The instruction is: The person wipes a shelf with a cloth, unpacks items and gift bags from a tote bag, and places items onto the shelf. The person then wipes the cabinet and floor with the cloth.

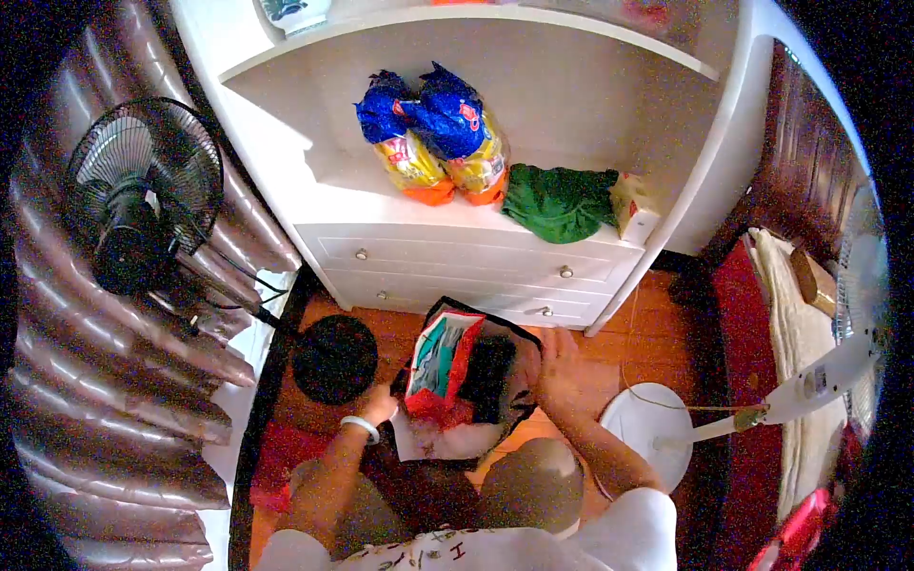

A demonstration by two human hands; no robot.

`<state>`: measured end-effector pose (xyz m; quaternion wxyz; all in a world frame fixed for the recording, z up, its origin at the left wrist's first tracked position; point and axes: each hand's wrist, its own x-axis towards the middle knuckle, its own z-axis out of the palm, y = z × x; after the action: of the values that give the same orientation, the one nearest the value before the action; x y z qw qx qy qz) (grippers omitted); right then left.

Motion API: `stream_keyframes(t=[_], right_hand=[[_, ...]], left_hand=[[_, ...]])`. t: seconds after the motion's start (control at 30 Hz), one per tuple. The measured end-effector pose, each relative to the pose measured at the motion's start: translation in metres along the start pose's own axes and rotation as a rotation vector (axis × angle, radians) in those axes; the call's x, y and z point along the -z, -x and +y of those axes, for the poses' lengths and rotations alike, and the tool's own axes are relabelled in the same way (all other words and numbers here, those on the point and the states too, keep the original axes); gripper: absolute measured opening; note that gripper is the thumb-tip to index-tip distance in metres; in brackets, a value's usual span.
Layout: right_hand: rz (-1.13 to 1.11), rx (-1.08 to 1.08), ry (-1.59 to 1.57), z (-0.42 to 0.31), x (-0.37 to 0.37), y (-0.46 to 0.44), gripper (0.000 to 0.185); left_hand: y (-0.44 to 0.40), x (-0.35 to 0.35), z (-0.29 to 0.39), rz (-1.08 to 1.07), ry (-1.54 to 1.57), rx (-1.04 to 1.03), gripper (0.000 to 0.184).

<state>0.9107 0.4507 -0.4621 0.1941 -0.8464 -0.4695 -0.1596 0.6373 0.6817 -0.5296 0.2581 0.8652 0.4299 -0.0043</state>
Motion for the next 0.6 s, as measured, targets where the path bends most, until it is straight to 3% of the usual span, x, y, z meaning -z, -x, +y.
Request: stream_keyframes(t=[0.03,0.1,0.13,0.2,0.27,0.37,0.43,0.47,0.53,0.6], right_hand=[[0.002,0.0,0.007,0.011,-0.002,0.01,0.077],[-0.542,-0.539,-0.346,0.031,-0.015,0.04,0.087],[-0.534,-0.536,-0.347,0.035,-0.018,0.036,0.087],[-0.506,-0.222,-0.667,0.043,-0.027,0.031,0.095],[-0.636,-0.491,-0.335,0.045,-0.044,0.01,0.092],[-0.529,-0.374,-0.601,0.038,-0.031,-0.007,0.081],[-0.796,-0.66,-0.334,0.046,-0.043,0.0,0.059],[-0.81,-0.666,-0.332,0.045,-0.042,0.01,0.059],[-0.783,-1.087,-1.168,0.036,-0.037,0.032,0.043],[-0.83,-1.109,-1.229,0.018,-0.026,0.042,0.036]], left_hand=[[0.008,0.025,0.019,-0.162,0.026,0.086,0.027],[0.012,0.027,0.025,-0.201,-0.042,0.055,0.029],[0.01,0.029,0.026,-0.232,-0.113,0.027,0.032],[0.012,0.028,0.026,-0.139,-0.031,-0.014,0.031],[0.012,0.018,0.013,-0.076,-0.001,-0.092,0.032],[0.011,0.008,0.006,-0.043,-0.001,-0.131,0.031],[0.008,0.006,0.007,-0.102,-0.042,-0.067,0.031],[0.009,0.009,0.012,-0.115,-0.04,-0.06,0.031],[0.014,0.012,0.017,-0.139,-0.038,0.003,0.031],[0.009,0.006,0.012,-0.198,-0.071,0.039,0.03]])
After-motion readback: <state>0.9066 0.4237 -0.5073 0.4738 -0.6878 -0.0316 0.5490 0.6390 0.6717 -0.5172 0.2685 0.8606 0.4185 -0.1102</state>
